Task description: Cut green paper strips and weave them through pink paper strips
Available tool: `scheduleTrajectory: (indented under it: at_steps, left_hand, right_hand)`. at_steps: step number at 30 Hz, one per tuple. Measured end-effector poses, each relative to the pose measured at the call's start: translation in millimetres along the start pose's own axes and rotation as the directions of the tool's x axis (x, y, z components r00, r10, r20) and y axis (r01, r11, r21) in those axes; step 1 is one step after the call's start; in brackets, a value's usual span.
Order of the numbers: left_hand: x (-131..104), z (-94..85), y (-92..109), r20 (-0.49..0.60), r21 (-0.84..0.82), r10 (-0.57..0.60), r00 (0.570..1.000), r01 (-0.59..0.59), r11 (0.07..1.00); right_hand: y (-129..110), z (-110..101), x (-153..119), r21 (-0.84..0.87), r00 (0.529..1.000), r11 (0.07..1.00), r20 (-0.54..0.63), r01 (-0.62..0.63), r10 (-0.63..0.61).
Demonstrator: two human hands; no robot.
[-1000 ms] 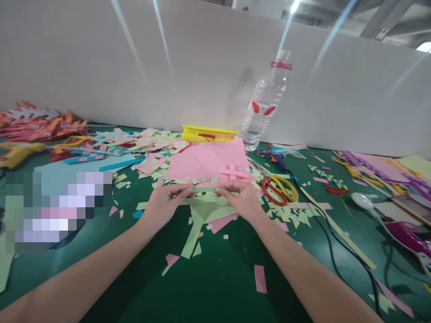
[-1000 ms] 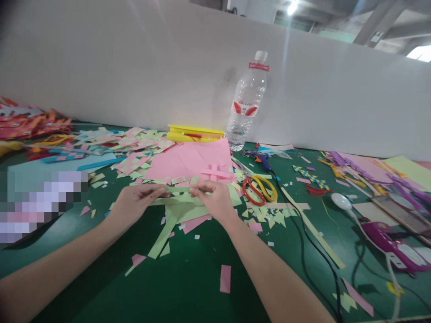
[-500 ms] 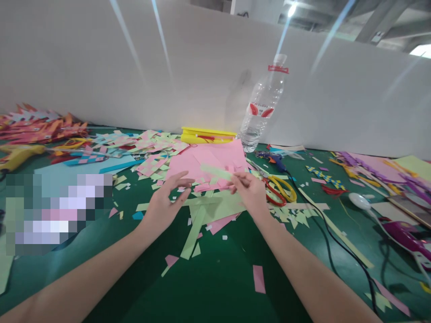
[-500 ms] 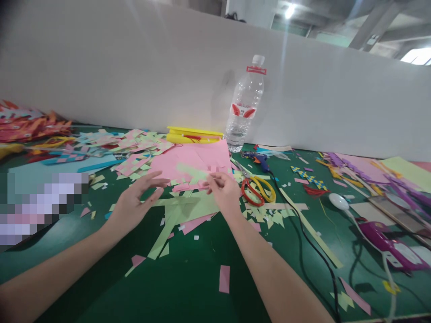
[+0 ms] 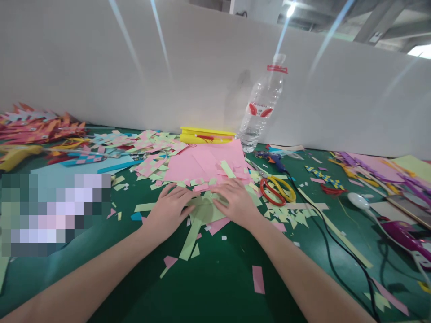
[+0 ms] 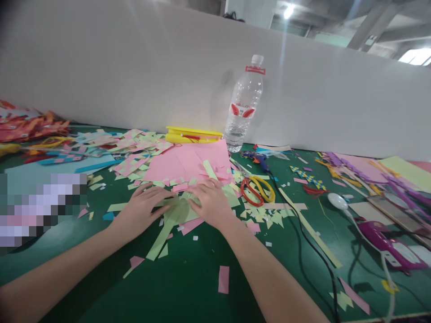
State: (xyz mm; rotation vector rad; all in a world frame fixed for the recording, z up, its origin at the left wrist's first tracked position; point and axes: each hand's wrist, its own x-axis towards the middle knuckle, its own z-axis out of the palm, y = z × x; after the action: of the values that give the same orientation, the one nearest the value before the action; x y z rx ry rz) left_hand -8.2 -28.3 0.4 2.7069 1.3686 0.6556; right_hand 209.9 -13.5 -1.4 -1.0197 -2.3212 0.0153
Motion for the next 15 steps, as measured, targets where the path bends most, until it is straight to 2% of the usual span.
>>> scheduleTrajectory:
  at_steps: [4,11,13,15]
  left_hand:
    - [1.6,-0.2,-3.2,0.004,-0.009,-0.018,1.000,0.018,1.000]
    - [2.5,-0.6,-4.0,-0.002,-0.044,-0.065,0.998,0.065,0.997]
    - [2.6,-3.5,-3.5,-0.020,-0.021,-0.090,0.996,0.089,0.996]
    - [2.8,-7.4,-4.0,-0.059,0.006,-0.107,0.992,0.108,0.994]
  right_hand:
    - [-0.3,3.0,-0.3,-0.004,0.995,1.000,0.099,0.025,-0.025]
    - [-4.7,1.3,2.8,0.157,0.994,0.983,0.070,-0.091,0.081]
    - [-5.6,-1.2,3.8,0.228,0.987,0.960,0.028,-0.160,0.158]
    - [-3.3,-3.8,4.4,0.323,0.954,0.906,-0.028,-0.274,0.299]
